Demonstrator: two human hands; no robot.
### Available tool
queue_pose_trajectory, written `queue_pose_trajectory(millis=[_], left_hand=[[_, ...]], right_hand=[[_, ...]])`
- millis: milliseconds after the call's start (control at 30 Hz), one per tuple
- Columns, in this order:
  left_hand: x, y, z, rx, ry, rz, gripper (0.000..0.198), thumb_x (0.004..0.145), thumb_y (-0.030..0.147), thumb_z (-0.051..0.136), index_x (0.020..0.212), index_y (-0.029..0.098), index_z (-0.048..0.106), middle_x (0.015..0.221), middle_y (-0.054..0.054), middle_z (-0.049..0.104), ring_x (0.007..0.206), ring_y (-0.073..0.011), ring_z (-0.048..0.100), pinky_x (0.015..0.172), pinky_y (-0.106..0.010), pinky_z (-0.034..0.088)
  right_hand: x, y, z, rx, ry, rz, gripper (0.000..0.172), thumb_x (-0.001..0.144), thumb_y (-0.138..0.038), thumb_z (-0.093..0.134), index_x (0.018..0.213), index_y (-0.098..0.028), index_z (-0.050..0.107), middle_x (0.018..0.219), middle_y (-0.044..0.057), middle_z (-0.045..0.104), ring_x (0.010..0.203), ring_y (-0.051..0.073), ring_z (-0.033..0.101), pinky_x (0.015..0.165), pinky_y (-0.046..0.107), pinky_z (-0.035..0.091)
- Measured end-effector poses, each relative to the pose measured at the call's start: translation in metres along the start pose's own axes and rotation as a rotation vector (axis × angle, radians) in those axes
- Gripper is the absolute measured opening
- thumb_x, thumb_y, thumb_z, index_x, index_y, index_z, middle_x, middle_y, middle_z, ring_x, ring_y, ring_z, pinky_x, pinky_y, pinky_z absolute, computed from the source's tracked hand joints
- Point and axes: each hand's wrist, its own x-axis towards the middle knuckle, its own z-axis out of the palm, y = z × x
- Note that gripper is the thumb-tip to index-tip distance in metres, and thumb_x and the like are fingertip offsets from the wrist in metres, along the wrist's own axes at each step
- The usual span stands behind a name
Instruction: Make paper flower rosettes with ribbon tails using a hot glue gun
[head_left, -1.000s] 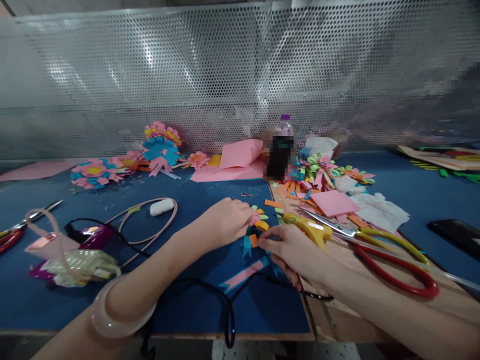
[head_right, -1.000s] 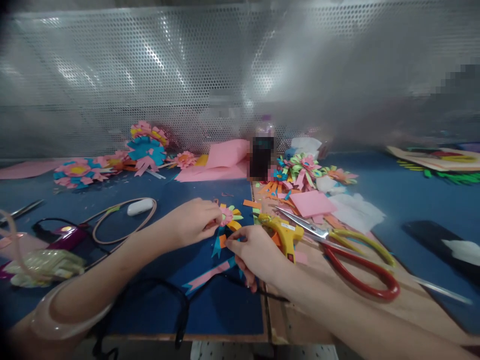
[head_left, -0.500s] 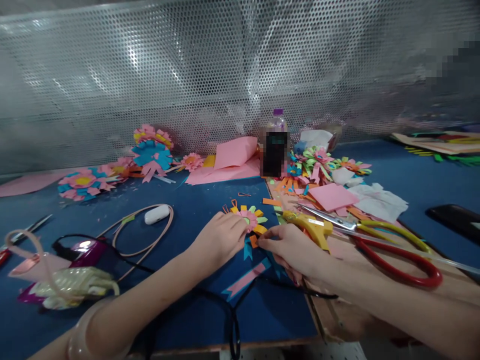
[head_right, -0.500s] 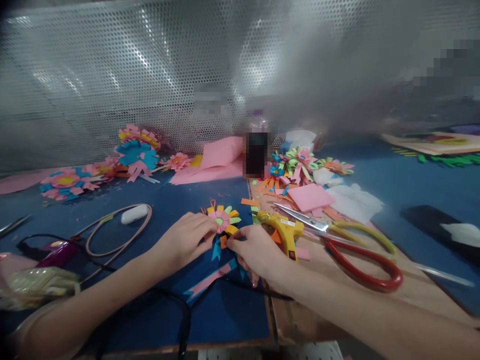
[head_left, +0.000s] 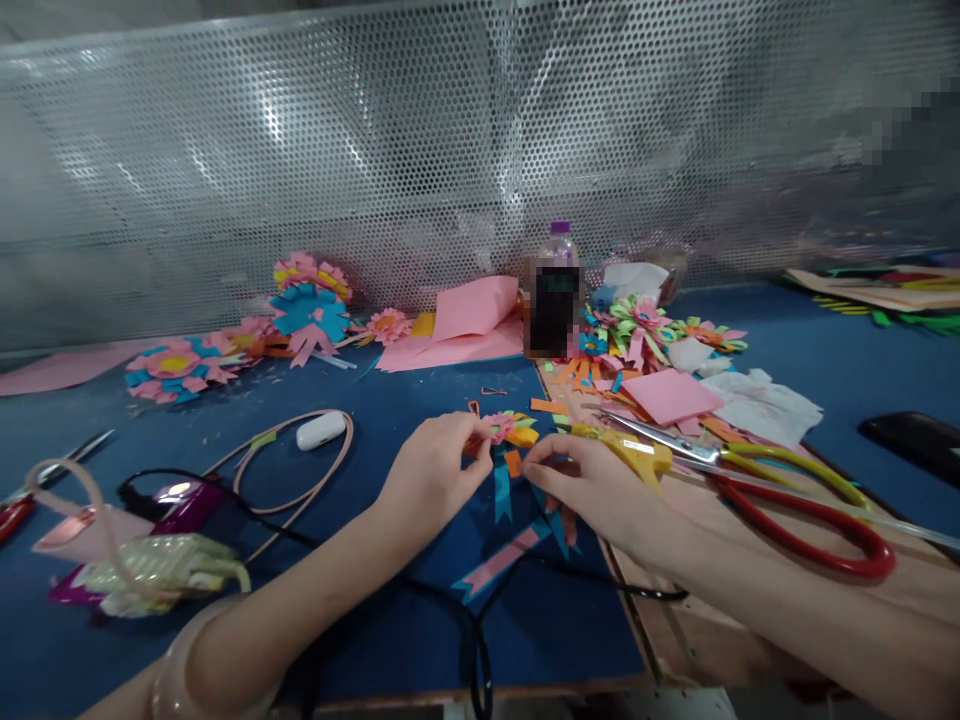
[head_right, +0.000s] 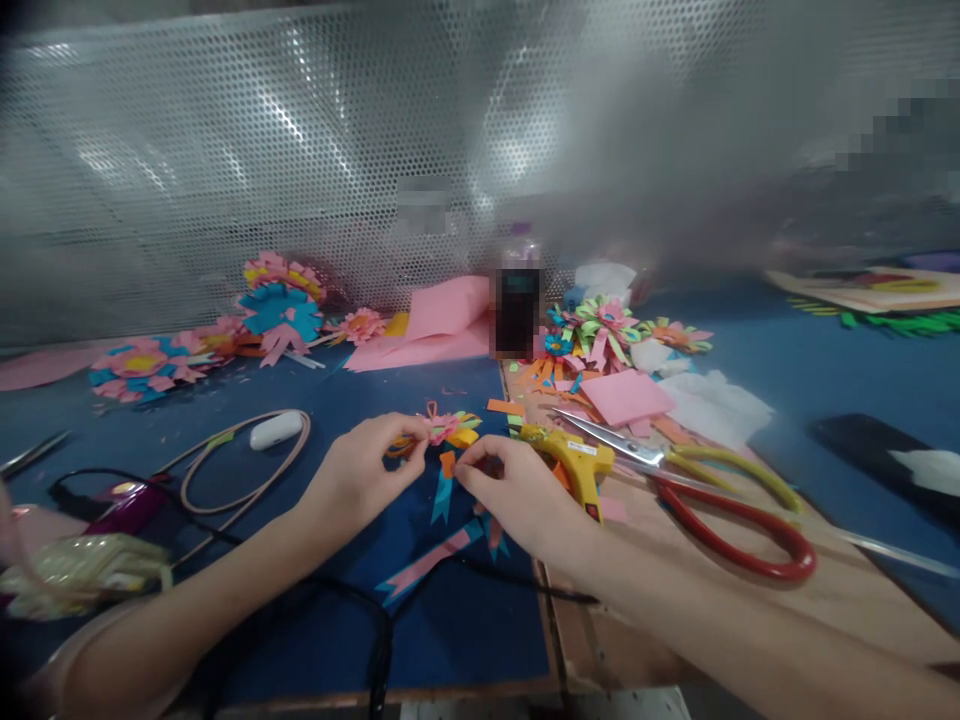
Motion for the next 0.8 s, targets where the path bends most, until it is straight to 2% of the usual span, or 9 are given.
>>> queue_pose_trajectory(millis=[67, 167, 267, 367, 467, 567, 733, 800], left_hand=[[0.004, 0.000, -0.005, -0.095, 0.039, -0.102, 0.009, 0.080, 0.019, 0.052, 0.084, 0.020, 0.060, 0.087, -0.003, 0.069, 0.083, -0.0194, 0.063, 0.078, -0.033, 0.046], [0.011, -0.002, -0.012, -0.270, 0.067, -0.250, 0.009, 0.078, 0.025, 0.056, 0.081, 0.018, 0.060, 0.082, -0.002, 0.069, 0.079, -0.0178, 0.065, 0.075, -0.029, 0.049], [0.016, -0.004, -0.016, -0.437, 0.060, -0.391, 0.016, 0.075, 0.030, 0.058, 0.078, 0.015, 0.060, 0.076, -0.003, 0.068, 0.073, -0.0180, 0.065, 0.066, -0.027, 0.050], [0.019, -0.002, -0.018, -0.598, 0.021, -0.505, 0.019, 0.075, 0.032, 0.056, 0.079, 0.014, 0.060, 0.074, -0.004, 0.066, 0.070, -0.0170, 0.064, 0.065, -0.026, 0.049], [0.022, -0.002, -0.020, -0.750, -0.072, -0.585, 0.020, 0.078, 0.032, 0.053, 0.082, 0.013, 0.059, 0.079, -0.005, 0.066, 0.074, -0.0162, 0.064, 0.070, -0.028, 0.050], [0.029, -0.010, -0.021, -0.823, -0.222, -0.654, 0.019, 0.082, 0.029, 0.052, 0.083, 0.012, 0.058, 0.082, -0.006, 0.064, 0.077, -0.0165, 0.064, 0.072, -0.031, 0.052], [0.046, -0.038, -0.010, -0.778, -0.455, -0.681, 0.030, 0.088, 0.031, 0.054, 0.113, 0.015, 0.054, 0.113, -0.008, 0.058, 0.095, -0.0201, 0.059, 0.079, -0.040, 0.051], [0.054, -0.047, -0.003, -0.745, -0.518, -0.672, 0.032, 0.088, 0.031, 0.054, 0.116, 0.016, 0.053, 0.116, -0.009, 0.056, 0.097, -0.0212, 0.059, 0.081, -0.042, 0.051]], right_hand=[[-0.003, -0.002, -0.001, -0.010, 0.016, -0.045, 0.011, 0.083, -0.031, 0.052, 0.082, -0.020, 0.054, 0.063, -0.004, 0.055, 0.038, 0.009, 0.052, 0.034, 0.020, 0.042], [-0.005, -0.007, -0.004, -0.019, 0.054, -0.136, 0.011, 0.083, -0.031, 0.051, 0.082, -0.021, 0.051, 0.069, -0.001, 0.059, 0.058, 0.015, 0.062, 0.045, 0.022, 0.048], [-0.004, -0.016, -0.011, -0.039, 0.084, -0.238, 0.010, 0.082, -0.030, 0.051, 0.077, -0.021, 0.051, 0.077, 0.001, 0.060, 0.074, 0.016, 0.061, 0.063, 0.025, 0.049], [0.000, -0.028, -0.021, -0.083, 0.056, -0.295, 0.011, 0.080, -0.030, 0.054, 0.076, -0.020, 0.054, 0.078, 0.000, 0.060, 0.073, 0.014, 0.058, 0.067, 0.025, 0.046], [0.005, -0.036, -0.032, -0.120, 0.005, -0.308, 0.011, 0.079, -0.030, 0.057, 0.078, -0.019, 0.055, 0.077, 0.001, 0.063, 0.071, 0.014, 0.060, 0.065, 0.024, 0.047], [0.010, -0.040, -0.042, -0.170, -0.048, -0.329, 0.011, 0.082, -0.031, 0.055, 0.083, -0.019, 0.054, 0.077, 0.002, 0.067, 0.070, 0.015, 0.064, 0.064, 0.024, 0.050], [0.015, -0.035, -0.052, -0.321, -0.060, -0.427, 0.009, 0.084, -0.028, 0.053, 0.083, -0.020, 0.054, 0.077, 0.001, 0.068, 0.071, 0.015, 0.065, 0.062, 0.024, 0.051], [0.017, -0.031, -0.055, -0.393, -0.039, -0.492, 0.006, 0.084, -0.024, 0.052, 0.082, -0.020, 0.055, 0.079, 0.002, 0.067, 0.070, 0.014, 0.064, 0.064, 0.024, 0.051]])
